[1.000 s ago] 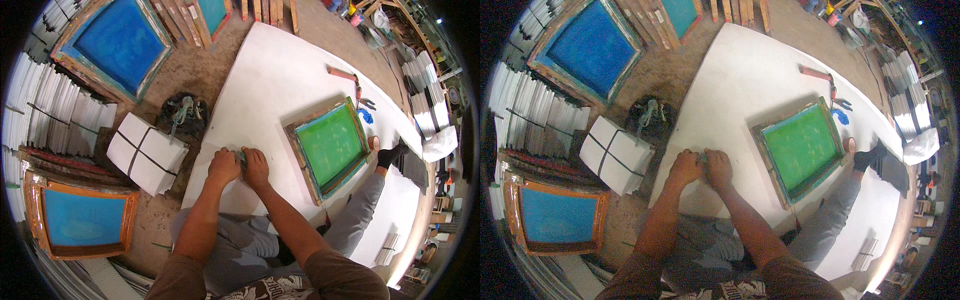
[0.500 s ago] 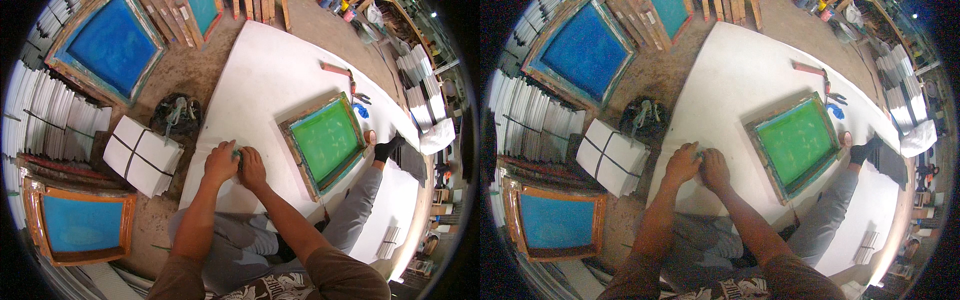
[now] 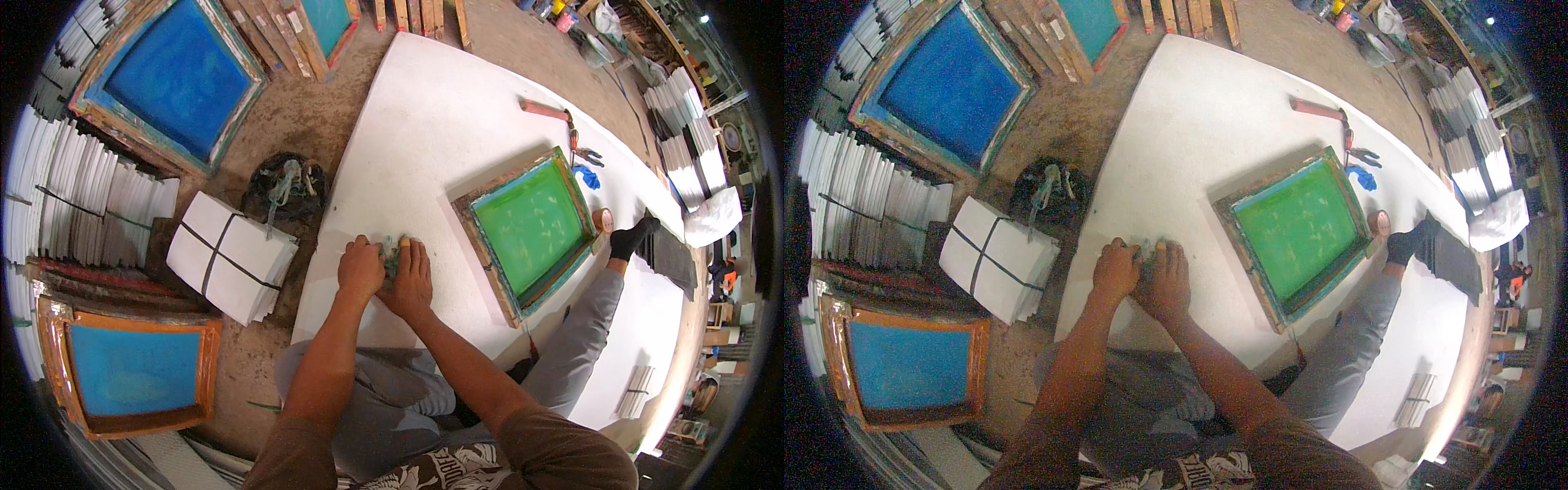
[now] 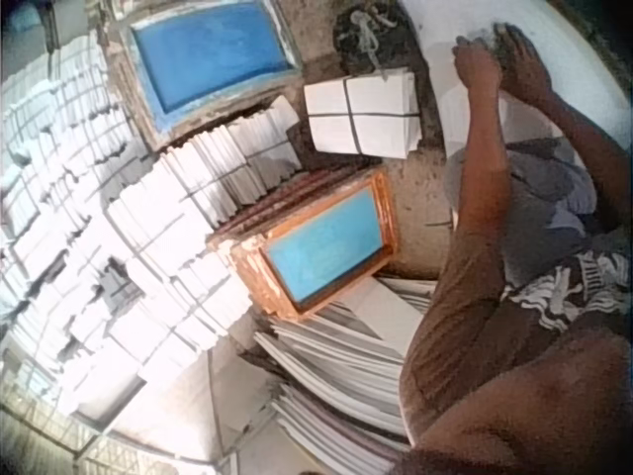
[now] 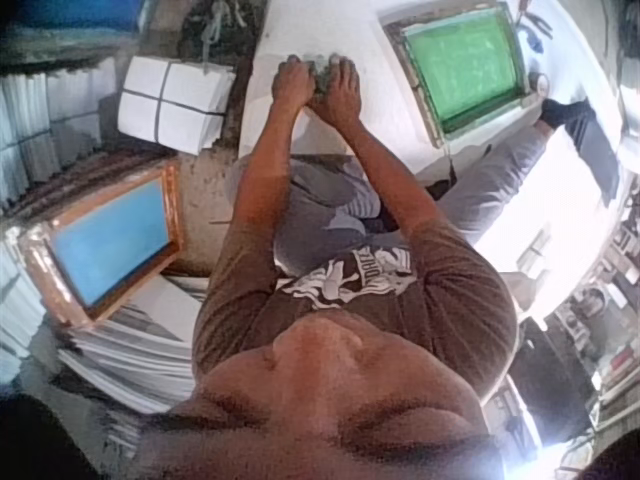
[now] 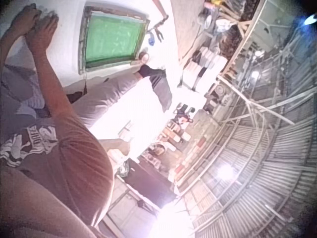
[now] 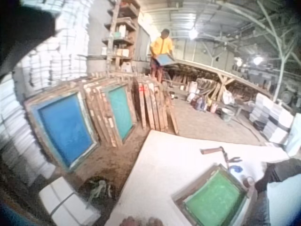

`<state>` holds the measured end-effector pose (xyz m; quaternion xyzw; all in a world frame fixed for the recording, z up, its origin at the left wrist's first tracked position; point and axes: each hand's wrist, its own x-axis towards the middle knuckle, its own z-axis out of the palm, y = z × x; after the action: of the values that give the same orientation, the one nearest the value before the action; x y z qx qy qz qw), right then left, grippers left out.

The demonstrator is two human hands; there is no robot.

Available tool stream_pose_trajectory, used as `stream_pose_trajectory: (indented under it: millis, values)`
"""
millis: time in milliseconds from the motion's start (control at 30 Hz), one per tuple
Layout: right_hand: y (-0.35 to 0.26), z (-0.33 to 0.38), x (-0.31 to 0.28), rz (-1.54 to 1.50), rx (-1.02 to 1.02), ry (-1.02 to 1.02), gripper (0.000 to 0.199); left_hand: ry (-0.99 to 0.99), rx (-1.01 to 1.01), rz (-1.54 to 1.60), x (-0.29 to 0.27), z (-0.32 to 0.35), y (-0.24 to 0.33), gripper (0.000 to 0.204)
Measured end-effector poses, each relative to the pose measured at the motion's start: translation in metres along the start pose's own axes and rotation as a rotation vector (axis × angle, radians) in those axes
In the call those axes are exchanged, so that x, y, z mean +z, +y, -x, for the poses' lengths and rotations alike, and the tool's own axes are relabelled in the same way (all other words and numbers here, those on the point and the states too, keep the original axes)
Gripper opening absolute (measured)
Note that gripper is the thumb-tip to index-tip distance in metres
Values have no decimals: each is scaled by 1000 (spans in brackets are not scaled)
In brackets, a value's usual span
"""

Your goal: The person sits on the floor in a workshop and applies orange masking tape to the edges of a green screen printing frame. They tear strips of tape from a roll and press them along the wooden frame borders to seal the edges.

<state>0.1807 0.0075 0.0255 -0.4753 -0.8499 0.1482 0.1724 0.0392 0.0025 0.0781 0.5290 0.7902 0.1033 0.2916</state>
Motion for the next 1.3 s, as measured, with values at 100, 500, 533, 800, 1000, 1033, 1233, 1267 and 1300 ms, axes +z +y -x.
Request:
stream_pose_trajectory:
  millis: [100,500,533,800,1000,1033,1233,1267,1300]
  values:
    - [0,-13,8,108,21,-2,96,27,14,22,4,0,-2,27]
    - [11,-29,17,185,-129,-38,37,51,95,35,1,-2,-11,28]
    - [12,-30,18,187,-140,-56,33,44,77,73,0,-3,-15,29]
    - [32,-40,20,240,-264,-79,16,469,-474,1265,-16,-41,-82,32]
    - [44,-43,22,208,-285,-102,16,720,-607,1558,-41,-36,-67,32]
    - [42,-45,20,178,-253,-112,18,746,-526,1532,-38,-39,-71,35]
    - [37,-75,-6,-240,222,-224,35,711,-424,1372,-29,-45,-78,57]
    - [41,-78,-7,-364,290,-168,37,682,-438,1356,-25,-47,-82,59]
    - [46,-81,-5,-503,369,-156,34,650,-445,1342,-26,-49,-82,62]
